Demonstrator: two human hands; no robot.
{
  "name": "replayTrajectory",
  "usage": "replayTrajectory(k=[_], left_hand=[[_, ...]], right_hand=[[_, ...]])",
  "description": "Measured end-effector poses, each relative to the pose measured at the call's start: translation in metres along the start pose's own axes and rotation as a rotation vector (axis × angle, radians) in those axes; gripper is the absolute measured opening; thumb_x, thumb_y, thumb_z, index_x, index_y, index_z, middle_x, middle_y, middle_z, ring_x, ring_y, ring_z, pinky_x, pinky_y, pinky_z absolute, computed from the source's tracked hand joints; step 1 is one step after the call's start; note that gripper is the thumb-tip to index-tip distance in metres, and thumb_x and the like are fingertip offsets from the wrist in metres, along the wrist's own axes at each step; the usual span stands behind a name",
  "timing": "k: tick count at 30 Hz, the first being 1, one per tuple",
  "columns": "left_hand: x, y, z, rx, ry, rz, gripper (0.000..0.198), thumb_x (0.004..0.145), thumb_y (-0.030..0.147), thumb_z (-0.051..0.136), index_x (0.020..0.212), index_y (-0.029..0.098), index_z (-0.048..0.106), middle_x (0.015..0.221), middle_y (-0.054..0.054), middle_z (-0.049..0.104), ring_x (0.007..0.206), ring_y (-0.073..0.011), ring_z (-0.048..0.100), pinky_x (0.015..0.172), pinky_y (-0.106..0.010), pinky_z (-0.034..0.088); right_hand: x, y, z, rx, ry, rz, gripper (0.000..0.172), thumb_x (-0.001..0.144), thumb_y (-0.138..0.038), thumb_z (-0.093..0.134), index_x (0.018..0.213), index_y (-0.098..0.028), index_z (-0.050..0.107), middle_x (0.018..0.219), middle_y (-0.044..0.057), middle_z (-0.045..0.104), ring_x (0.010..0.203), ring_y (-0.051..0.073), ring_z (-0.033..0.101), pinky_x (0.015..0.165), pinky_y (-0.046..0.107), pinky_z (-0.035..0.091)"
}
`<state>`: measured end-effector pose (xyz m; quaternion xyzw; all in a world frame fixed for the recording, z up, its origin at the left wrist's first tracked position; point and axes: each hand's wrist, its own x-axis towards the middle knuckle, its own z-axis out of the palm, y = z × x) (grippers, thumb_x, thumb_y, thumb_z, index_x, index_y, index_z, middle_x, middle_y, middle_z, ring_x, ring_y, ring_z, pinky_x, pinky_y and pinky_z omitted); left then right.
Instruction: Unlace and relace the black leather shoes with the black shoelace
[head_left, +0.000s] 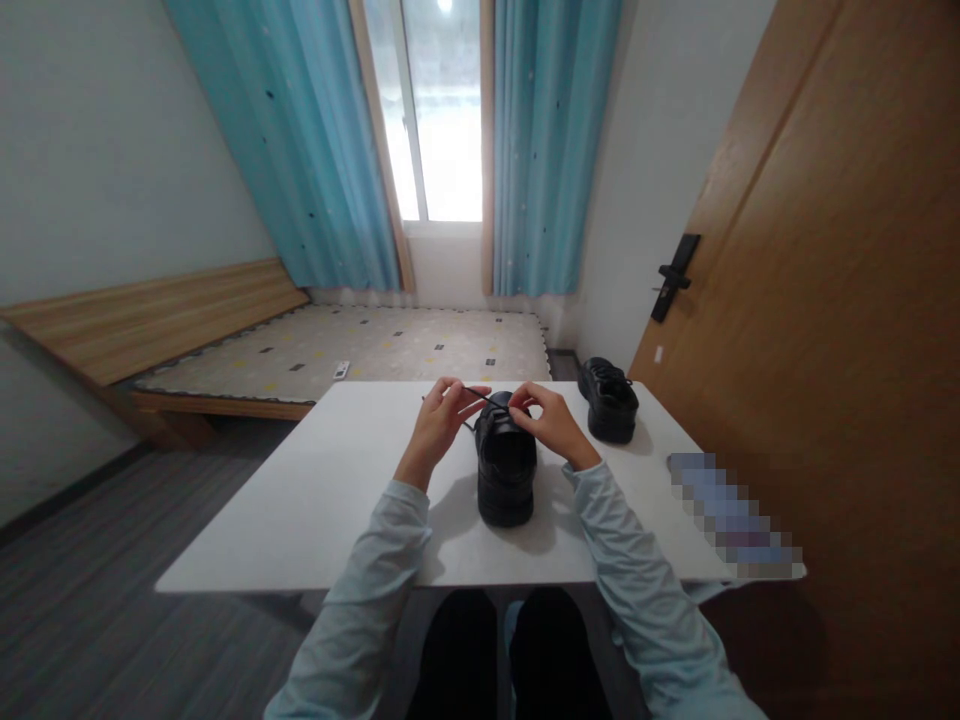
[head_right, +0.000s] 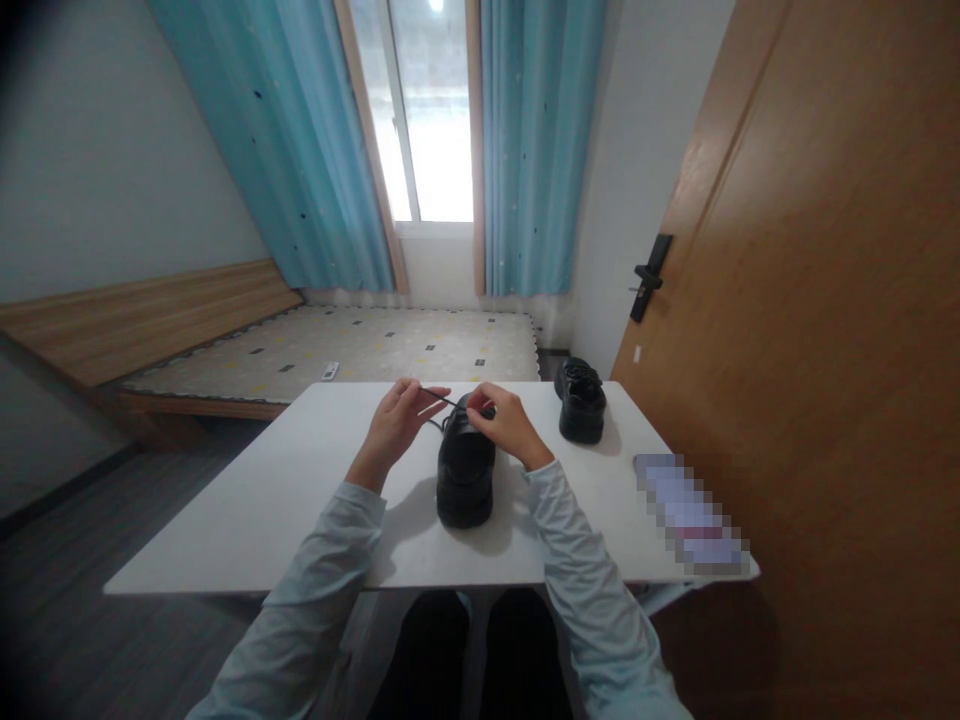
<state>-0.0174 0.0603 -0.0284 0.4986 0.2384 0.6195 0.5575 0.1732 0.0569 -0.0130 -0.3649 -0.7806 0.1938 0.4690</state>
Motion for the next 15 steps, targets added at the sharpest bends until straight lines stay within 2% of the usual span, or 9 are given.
replayTrajectory(k=[4, 7, 11, 15], left_hand=[[0.001, 0.000, 0.003, 0.003, -0.013, 0.011, 0.029, 0.084, 0.043, 0.059, 0.085, 0.020, 0.042, 0.079, 0.000, 0.065, 0.081, -0.0156, 0.067, 0.081, -0.036, 0.053], [0.003, -0.002, 0.002, 0.059, 0.015, 0.058, 0.029, 0.083, 0.044, 0.060, 0.084, 0.019, 0.046, 0.074, 0.004, 0.058, 0.071, -0.0100, 0.060, 0.078, -0.034, 0.055], [0.003, -0.004, 0.002, 0.137, 0.040, 0.108, 0.027, 0.083, 0.042, 0.060, 0.081, 0.018, 0.049, 0.070, 0.006, 0.049, 0.065, -0.0066, 0.050, 0.078, -0.032, 0.056], [0.002, -0.001, 0.005, 0.211, 0.017, 0.149, 0.027, 0.082, 0.042, 0.061, 0.082, 0.018, 0.049, 0.070, 0.005, 0.049, 0.064, -0.0071, 0.049, 0.074, -0.029, 0.055]], right_hand=[[-0.001, -0.002, 0.013, -0.125, -0.070, -0.093, 0.012, 0.072, -0.017, 0.070, 0.079, -0.017, 0.059, 0.081, 0.002, 0.062, 0.080, 0.016, 0.056, 0.076, 0.030, 0.043], [-0.002, 0.003, 0.020, -0.318, -0.140, -0.145, 0.022, 0.069, -0.029, 0.078, 0.076, -0.017, 0.061, 0.084, 0.005, 0.061, 0.085, 0.019, 0.053, 0.076, 0.031, 0.039], [-0.004, 0.005, 0.028, -0.537, -0.178, -0.113, 0.035, 0.072, -0.050, 0.073, 0.070, -0.017, 0.064, 0.083, 0.006, 0.061, 0.087, 0.021, 0.050, 0.076, 0.034, 0.033], [-0.005, -0.001, 0.033, -0.613, -0.157, -0.044, 0.035, 0.079, -0.049, 0.066, 0.068, -0.016, 0.063, 0.079, 0.005, 0.060, 0.085, 0.020, 0.049, 0.075, 0.033, 0.030]])
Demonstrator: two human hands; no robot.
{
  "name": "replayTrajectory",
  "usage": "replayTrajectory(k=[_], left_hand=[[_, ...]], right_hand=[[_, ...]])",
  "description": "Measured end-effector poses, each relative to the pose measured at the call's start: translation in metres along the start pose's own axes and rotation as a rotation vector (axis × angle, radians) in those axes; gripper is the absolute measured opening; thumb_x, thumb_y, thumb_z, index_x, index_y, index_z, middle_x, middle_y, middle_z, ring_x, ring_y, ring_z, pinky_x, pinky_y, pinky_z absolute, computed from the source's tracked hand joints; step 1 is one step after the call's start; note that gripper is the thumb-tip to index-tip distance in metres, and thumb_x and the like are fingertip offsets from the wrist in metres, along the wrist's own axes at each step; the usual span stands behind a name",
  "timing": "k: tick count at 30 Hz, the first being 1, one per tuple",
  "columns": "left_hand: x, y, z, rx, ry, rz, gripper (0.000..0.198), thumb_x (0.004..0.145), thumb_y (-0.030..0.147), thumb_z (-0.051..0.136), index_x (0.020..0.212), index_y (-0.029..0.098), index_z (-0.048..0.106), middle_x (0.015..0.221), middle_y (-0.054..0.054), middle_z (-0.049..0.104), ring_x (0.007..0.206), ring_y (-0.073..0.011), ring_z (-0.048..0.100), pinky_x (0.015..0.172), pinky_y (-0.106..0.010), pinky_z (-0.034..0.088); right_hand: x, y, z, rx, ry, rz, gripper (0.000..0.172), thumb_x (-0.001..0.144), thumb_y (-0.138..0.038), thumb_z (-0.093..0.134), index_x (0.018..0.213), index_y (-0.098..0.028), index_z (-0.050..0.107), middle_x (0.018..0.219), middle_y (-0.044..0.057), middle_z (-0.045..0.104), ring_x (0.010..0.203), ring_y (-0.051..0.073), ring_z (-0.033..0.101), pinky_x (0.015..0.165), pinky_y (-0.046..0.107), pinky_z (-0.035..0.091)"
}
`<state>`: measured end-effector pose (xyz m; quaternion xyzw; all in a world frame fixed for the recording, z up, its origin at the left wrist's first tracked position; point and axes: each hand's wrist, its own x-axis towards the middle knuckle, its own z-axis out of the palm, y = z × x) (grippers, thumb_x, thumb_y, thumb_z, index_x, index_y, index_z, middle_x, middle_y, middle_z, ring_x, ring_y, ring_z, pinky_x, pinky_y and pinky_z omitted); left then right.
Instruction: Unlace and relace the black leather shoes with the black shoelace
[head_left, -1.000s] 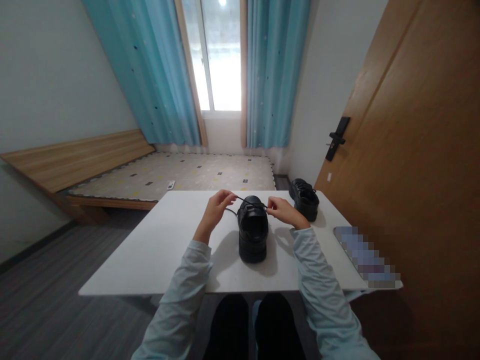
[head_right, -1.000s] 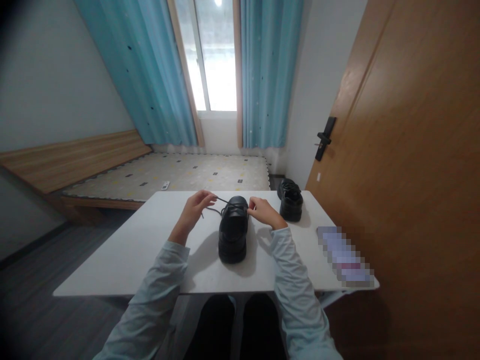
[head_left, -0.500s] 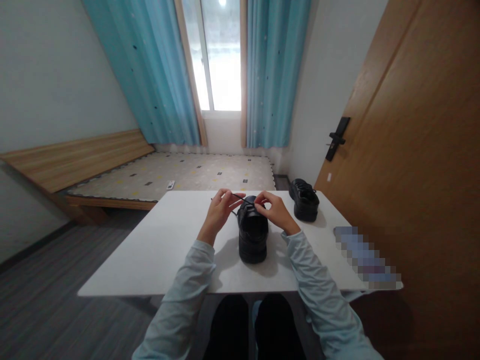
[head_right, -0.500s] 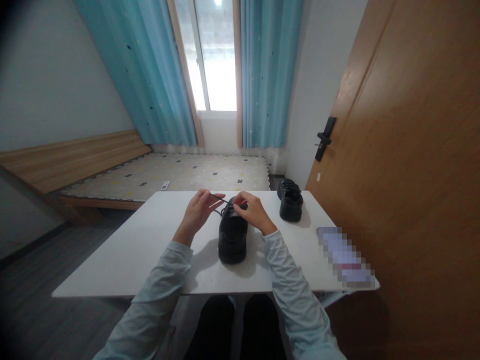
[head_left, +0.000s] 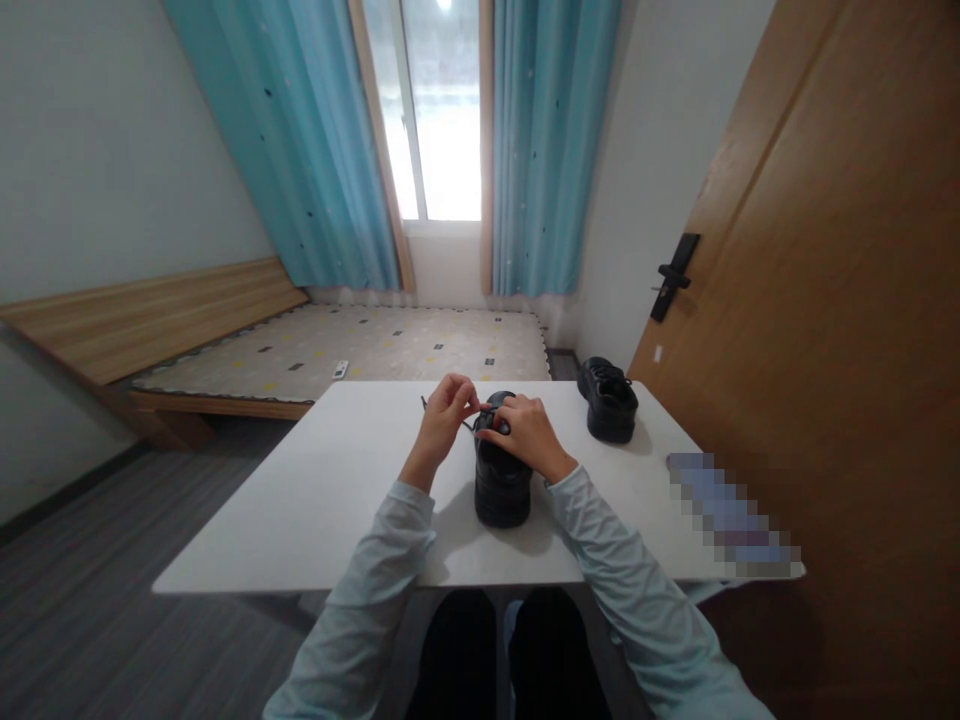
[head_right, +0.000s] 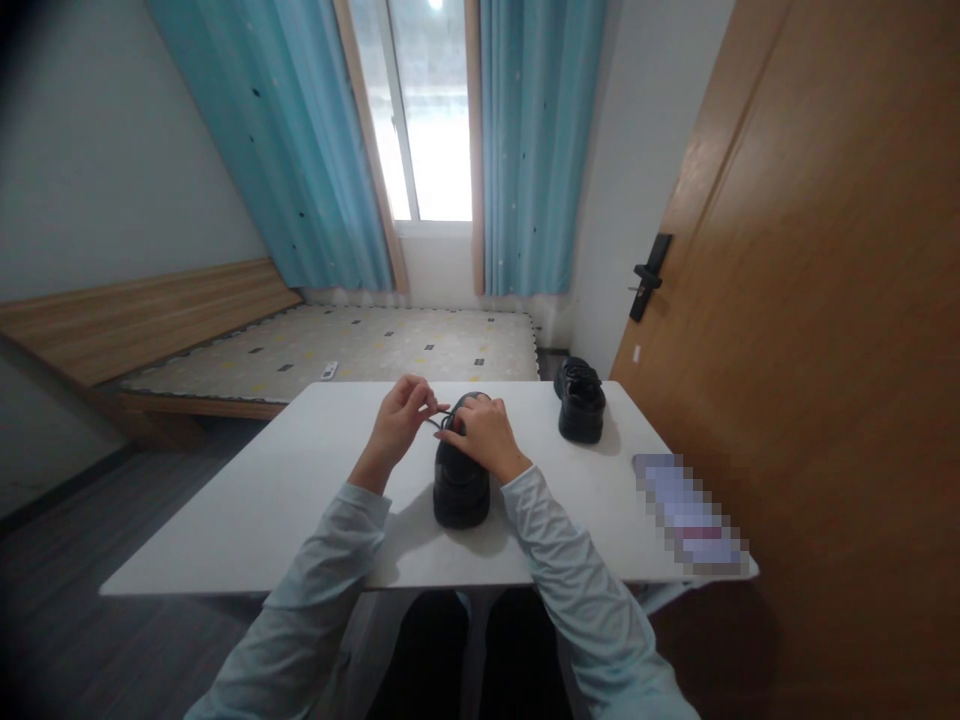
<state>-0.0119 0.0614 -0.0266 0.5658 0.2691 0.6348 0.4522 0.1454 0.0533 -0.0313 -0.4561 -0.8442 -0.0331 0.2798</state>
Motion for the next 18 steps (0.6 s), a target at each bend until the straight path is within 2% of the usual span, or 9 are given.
replayTrajectory(k=[6, 13, 18], left_hand=[[0.003, 0.005, -0.007, 0.335, 0.000, 0.106, 0.023, 0.077, 0.037, 0.066, 0.074, 0.017, 0.057, 0.065, 0.002, 0.057, 0.063, -0.0101, 0.053, 0.062, -0.023, 0.047], [0.003, -0.003, -0.026, 0.594, -0.060, 0.091, 0.020, 0.074, 0.037, 0.068, 0.073, 0.016, 0.067, 0.075, -0.003, 0.069, 0.069, -0.0147, 0.061, 0.061, -0.024, 0.046], [-0.002, -0.002, -0.029, 0.788, -0.184, 0.155, 0.017, 0.076, 0.036, 0.069, 0.072, 0.020, 0.071, 0.075, -0.003, 0.069, 0.068, -0.0143, 0.060, 0.062, -0.025, 0.045]], right_hand=[[0.000, -0.002, -0.002, -0.001, -0.033, 0.059, 0.022, 0.077, -0.038, 0.069, 0.071, -0.017, 0.062, 0.084, 0.005, 0.058, 0.088, 0.021, 0.050, 0.075, 0.032, 0.029], [-0.001, 0.002, 0.003, 0.049, -0.022, 0.076, 0.018, 0.074, -0.032, 0.070, 0.070, -0.017, 0.061, 0.083, 0.004, 0.055, 0.087, 0.021, 0.049, 0.075, 0.032, 0.031], [-0.001, 0.004, 0.002, 0.073, -0.001, 0.089, 0.019, 0.074, -0.033, 0.071, 0.069, -0.017, 0.063, 0.082, 0.004, 0.054, 0.085, 0.020, 0.050, 0.075, 0.032, 0.032]])
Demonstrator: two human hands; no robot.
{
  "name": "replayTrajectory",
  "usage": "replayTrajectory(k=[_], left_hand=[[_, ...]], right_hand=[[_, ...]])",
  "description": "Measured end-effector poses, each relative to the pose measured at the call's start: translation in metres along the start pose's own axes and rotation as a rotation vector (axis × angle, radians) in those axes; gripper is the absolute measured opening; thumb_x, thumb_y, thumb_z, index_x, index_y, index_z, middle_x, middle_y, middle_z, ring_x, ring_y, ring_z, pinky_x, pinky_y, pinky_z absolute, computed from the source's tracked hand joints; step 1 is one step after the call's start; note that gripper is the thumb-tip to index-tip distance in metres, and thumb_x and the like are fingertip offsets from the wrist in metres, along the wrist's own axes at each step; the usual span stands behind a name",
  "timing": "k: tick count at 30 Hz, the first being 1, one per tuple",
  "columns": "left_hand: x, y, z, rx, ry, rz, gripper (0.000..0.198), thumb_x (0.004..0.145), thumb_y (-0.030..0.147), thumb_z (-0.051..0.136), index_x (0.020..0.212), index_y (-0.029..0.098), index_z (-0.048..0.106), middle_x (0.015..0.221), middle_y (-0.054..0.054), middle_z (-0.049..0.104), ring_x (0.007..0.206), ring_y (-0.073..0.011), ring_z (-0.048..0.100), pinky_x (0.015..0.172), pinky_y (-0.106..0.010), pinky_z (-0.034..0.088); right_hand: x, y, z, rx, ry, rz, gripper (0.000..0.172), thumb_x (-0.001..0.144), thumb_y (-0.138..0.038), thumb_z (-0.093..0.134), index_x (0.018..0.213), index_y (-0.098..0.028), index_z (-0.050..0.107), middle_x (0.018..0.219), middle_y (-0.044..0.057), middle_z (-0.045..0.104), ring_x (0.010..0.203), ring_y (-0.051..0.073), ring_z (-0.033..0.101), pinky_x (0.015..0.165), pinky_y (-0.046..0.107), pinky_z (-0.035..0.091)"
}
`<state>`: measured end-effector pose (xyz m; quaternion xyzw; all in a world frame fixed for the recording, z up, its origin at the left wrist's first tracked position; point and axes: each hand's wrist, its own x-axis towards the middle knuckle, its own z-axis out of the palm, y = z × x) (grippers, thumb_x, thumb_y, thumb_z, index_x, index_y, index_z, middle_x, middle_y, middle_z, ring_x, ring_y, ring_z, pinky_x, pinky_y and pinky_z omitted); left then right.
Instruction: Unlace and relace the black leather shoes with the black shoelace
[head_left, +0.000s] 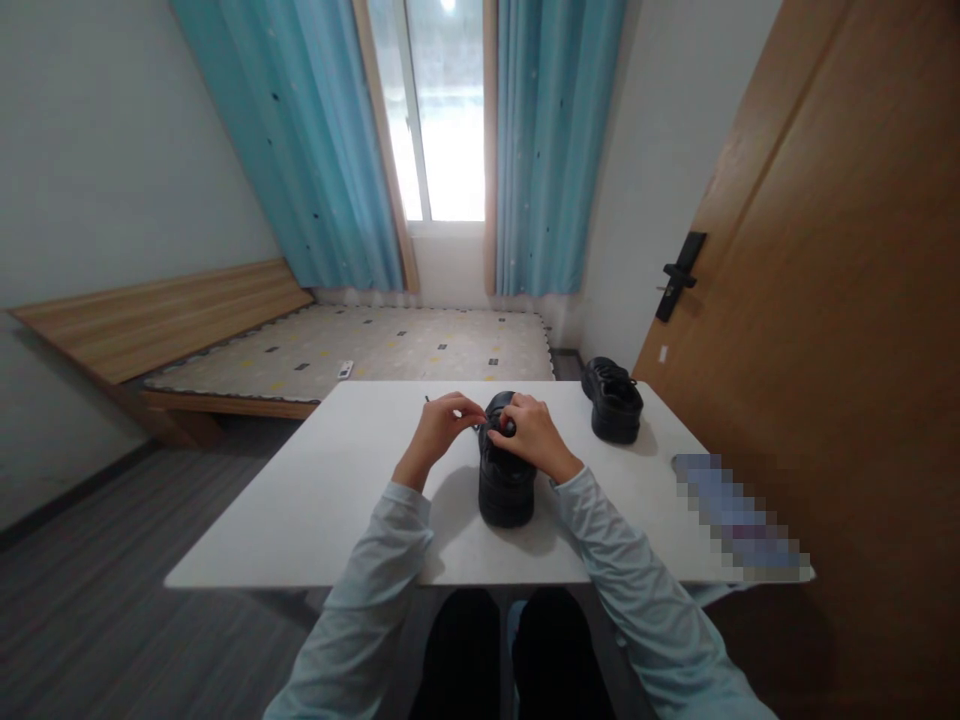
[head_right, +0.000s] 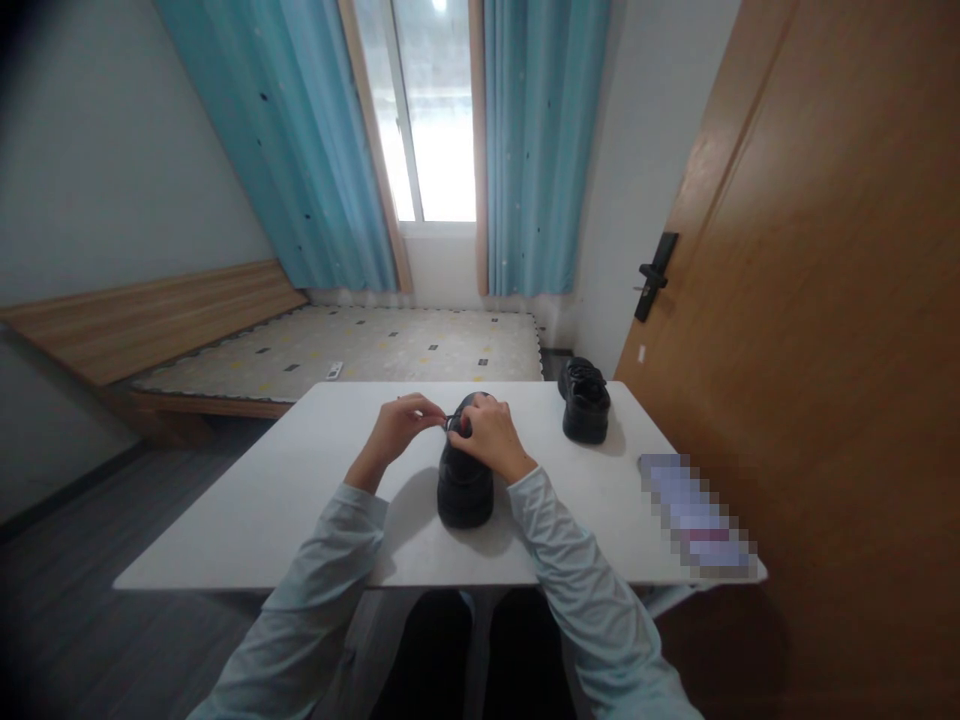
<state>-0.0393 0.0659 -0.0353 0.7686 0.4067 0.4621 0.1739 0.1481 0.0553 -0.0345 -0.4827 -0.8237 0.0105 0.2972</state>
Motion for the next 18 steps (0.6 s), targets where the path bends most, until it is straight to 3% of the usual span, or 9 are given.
replayTrajectory(k=[8, 13, 18], left_hand=[[-0.0031, -0.0010, 0.0048, 0.049, -0.070, 0.040, 0.010, 0.077, 0.033, 0.069, 0.073, 0.025, 0.074, 0.076, -0.003, 0.071, 0.068, -0.0164, 0.062, 0.070, -0.029, 0.048], [-0.0035, -0.0026, 0.0077, 0.023, -0.049, 0.016, 0.011, 0.073, 0.036, 0.072, 0.072, 0.025, 0.073, 0.072, -0.002, 0.071, 0.068, -0.0171, 0.062, 0.070, -0.029, 0.047], [-0.0024, -0.0025, 0.0078, -0.007, -0.054, -0.010, 0.017, 0.072, 0.041, 0.072, 0.070, 0.024, 0.073, 0.070, -0.001, 0.072, 0.066, -0.0175, 0.063, 0.069, -0.028, 0.047]], right_hand=[[0.0018, 0.0034, -0.0013, 0.108, 0.012, 0.001, 0.021, 0.072, -0.037, 0.074, 0.073, -0.017, 0.068, 0.081, 0.004, 0.055, 0.084, 0.020, 0.052, 0.076, 0.034, 0.036], [0.0018, 0.0062, -0.0045, 0.175, -0.022, -0.034, 0.006, 0.075, -0.022, 0.068, 0.079, -0.018, 0.071, 0.083, 0.004, 0.057, 0.086, 0.019, 0.053, 0.079, 0.033, 0.039], [0.0016, 0.0060, -0.0060, 0.164, -0.039, -0.035, 0.009, 0.077, -0.019, 0.065, 0.080, -0.018, 0.073, 0.083, 0.005, 0.058, 0.085, 0.019, 0.054, 0.078, 0.033, 0.040]])
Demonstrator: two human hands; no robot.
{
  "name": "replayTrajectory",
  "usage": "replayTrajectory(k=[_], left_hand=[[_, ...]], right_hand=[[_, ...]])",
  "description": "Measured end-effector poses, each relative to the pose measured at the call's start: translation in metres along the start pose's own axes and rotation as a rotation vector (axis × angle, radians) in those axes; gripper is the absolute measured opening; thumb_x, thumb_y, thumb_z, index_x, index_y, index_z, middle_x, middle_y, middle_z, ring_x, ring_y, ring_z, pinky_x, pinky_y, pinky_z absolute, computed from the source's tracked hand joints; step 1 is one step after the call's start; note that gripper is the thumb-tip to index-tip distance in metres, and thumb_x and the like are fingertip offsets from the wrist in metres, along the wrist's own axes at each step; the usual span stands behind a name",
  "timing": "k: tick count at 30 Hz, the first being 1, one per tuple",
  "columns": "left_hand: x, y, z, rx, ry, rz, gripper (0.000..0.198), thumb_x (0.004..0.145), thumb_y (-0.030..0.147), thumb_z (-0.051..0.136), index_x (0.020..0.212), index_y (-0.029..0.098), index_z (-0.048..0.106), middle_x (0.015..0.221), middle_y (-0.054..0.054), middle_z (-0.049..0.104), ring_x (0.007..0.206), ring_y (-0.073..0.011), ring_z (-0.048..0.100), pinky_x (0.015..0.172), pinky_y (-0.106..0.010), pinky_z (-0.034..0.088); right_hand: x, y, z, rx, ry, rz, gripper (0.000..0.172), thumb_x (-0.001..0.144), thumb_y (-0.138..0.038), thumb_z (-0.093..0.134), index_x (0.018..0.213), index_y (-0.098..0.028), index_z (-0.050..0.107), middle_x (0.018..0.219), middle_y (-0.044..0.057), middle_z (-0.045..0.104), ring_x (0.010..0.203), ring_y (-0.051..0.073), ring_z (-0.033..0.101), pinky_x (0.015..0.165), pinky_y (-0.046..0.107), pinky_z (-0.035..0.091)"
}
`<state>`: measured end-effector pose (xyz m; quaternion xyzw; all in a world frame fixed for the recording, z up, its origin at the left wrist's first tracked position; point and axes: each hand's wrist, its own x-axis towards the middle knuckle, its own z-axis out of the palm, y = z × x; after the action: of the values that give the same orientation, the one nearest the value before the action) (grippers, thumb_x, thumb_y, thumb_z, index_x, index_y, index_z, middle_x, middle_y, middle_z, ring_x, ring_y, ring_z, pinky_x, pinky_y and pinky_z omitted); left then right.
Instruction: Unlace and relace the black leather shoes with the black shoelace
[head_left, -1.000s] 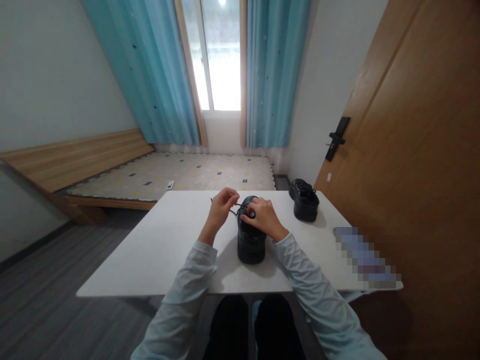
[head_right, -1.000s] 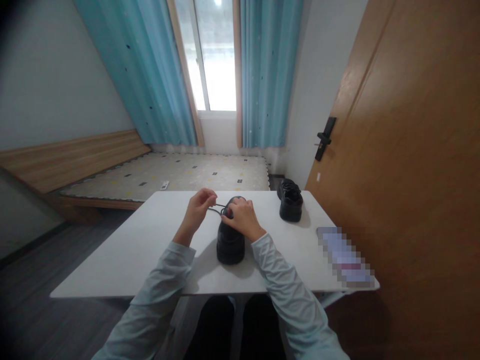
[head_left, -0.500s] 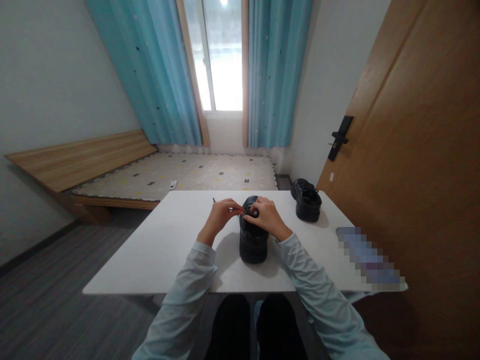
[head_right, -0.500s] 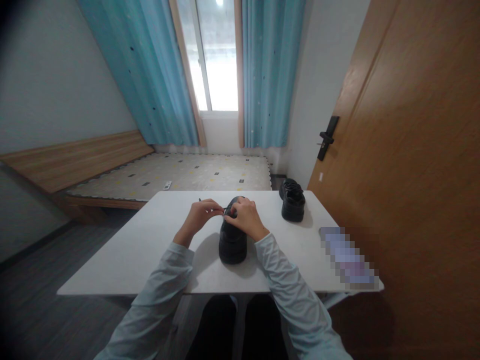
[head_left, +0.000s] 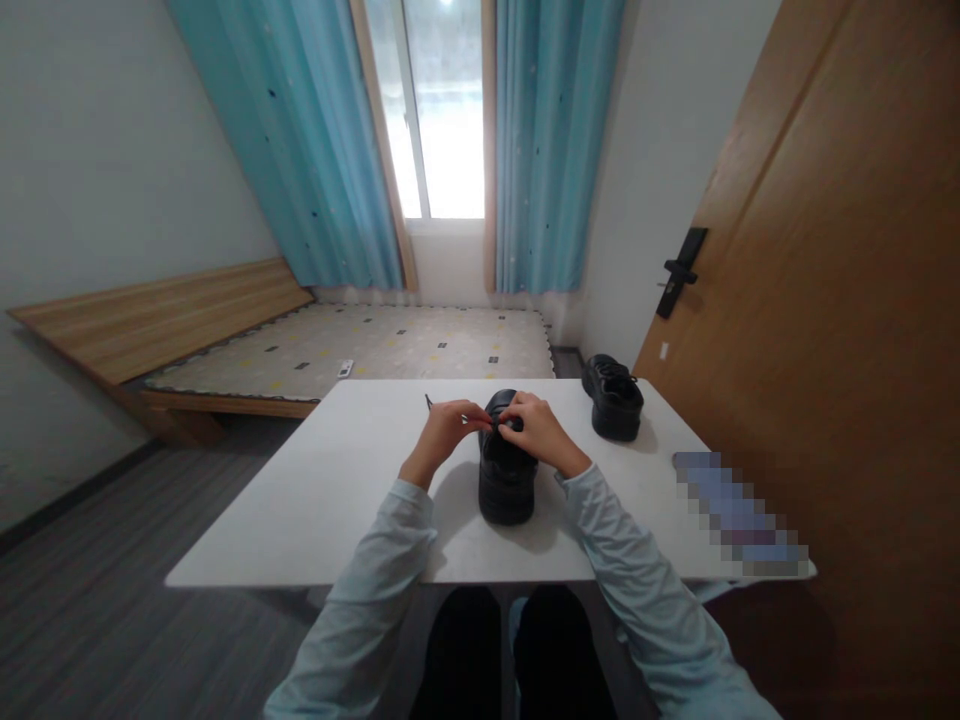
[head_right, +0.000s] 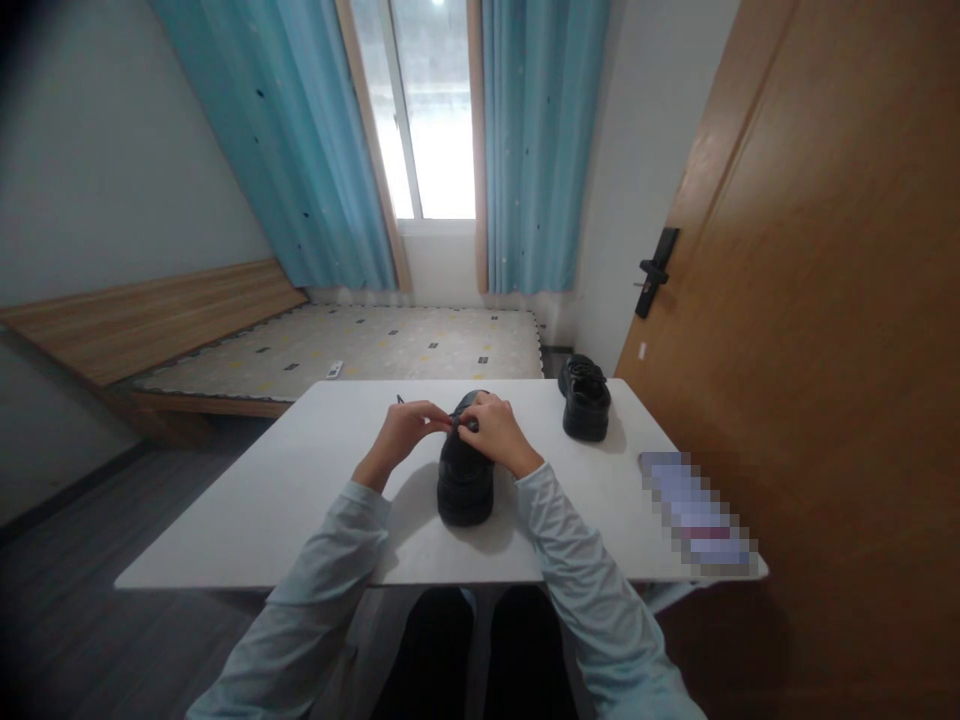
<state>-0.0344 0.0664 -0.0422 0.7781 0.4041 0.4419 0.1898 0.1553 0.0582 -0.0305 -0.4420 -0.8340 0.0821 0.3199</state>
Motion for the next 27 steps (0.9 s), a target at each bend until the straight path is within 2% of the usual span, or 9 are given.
replayTrajectory(k=[4, 9, 11, 15, 18, 21, 25, 27], left_hand=[[0.001, 0.003, 0.000, -0.005, -0.016, -0.020, 0.017, 0.072, 0.041, 0.072, 0.068, 0.024, 0.073, 0.069, -0.001, 0.072, 0.064, -0.0166, 0.063, 0.067, -0.028, 0.047], [0.000, 0.003, 0.005, -0.114, 0.028, -0.097, 0.021, 0.071, 0.038, 0.073, 0.084, 0.022, 0.073, 0.066, -0.001, 0.070, 0.061, -0.0151, 0.062, 0.062, -0.026, 0.047], [0.000, 0.000, 0.008, -0.163, 0.042, -0.102, 0.022, 0.071, 0.037, 0.073, 0.084, 0.021, 0.072, 0.068, -0.002, 0.070, 0.063, -0.0153, 0.062, 0.062, -0.026, 0.048], [0.001, -0.004, 0.011, -0.244, 0.040, -0.105, 0.020, 0.069, 0.036, 0.074, 0.080, 0.019, 0.072, 0.074, -0.004, 0.070, 0.069, -0.0166, 0.064, 0.063, -0.026, 0.050], [0.002, -0.006, 0.013, -0.287, 0.076, -0.146, 0.021, 0.075, 0.036, 0.067, 0.085, 0.019, 0.072, 0.079, -0.004, 0.071, 0.069, -0.0159, 0.063, 0.061, -0.025, 0.051], [0.002, -0.005, 0.015, -0.250, 0.123, -0.175, 0.024, 0.080, 0.039, 0.060, 0.087, 0.019, 0.072, 0.085, -0.005, 0.071, 0.069, -0.0157, 0.063, 0.058, -0.025, 0.051], [0.001, -0.006, 0.013, -0.098, 0.149, -0.172, 0.021, 0.079, 0.038, 0.062, 0.083, 0.021, 0.073, 0.085, -0.005, 0.072, 0.071, -0.0171, 0.063, 0.067, -0.029, 0.050], [0.001, -0.009, 0.010, -0.026, 0.185, -0.223, 0.019, 0.081, 0.035, 0.060, 0.082, 0.021, 0.072, 0.084, -0.005, 0.072, 0.072, -0.0182, 0.064, 0.071, -0.030, 0.050]], right_hand=[[0.001, -0.001, 0.001, 0.009, 0.009, 0.006, 0.007, 0.077, -0.019, 0.066, 0.078, -0.018, 0.073, 0.082, 0.005, 0.058, 0.084, 0.018, 0.054, 0.077, 0.032, 0.040], [0.002, -0.001, 0.004, 0.015, 0.031, 0.025, 0.006, 0.076, -0.024, 0.069, 0.076, -0.019, 0.071, 0.080, 0.004, 0.058, 0.083, 0.018, 0.054, 0.075, 0.032, 0.038], [0.002, -0.002, 0.006, 0.010, 0.034, 0.038, 0.007, 0.077, -0.024, 0.069, 0.073, -0.018, 0.069, 0.081, 0.004, 0.059, 0.084, 0.019, 0.054, 0.076, 0.032, 0.037], [0.002, -0.006, 0.007, -0.008, 0.048, 0.061, 0.005, 0.076, -0.019, 0.067, 0.072, -0.018, 0.065, 0.081, 0.004, 0.058, 0.085, 0.020, 0.053, 0.076, 0.033, 0.036], [0.001, -0.008, 0.004, 0.039, 0.053, 0.056, 0.008, 0.074, -0.015, 0.065, 0.068, -0.018, 0.062, 0.080, 0.003, 0.057, 0.085, 0.019, 0.052, 0.077, 0.033, 0.037], [0.001, -0.009, -0.005, 0.120, 0.047, 0.056, 0.012, 0.071, -0.011, 0.065, 0.063, -0.017, 0.059, 0.080, 0.003, 0.054, 0.083, 0.018, 0.052, 0.079, 0.032, 0.039], [-0.001, -0.005, -0.021, 0.238, 0.011, -0.001, 0.013, 0.070, -0.008, 0.064, 0.062, -0.016, 0.057, 0.083, 0.003, 0.054, 0.084, 0.017, 0.052, 0.083, 0.032, 0.040], [-0.002, -0.001, -0.029, 0.288, -0.021, -0.040, 0.012, 0.070, -0.009, 0.063, 0.063, -0.016, 0.057, 0.086, 0.003, 0.054, 0.085, 0.016, 0.052, 0.085, 0.032, 0.041]])
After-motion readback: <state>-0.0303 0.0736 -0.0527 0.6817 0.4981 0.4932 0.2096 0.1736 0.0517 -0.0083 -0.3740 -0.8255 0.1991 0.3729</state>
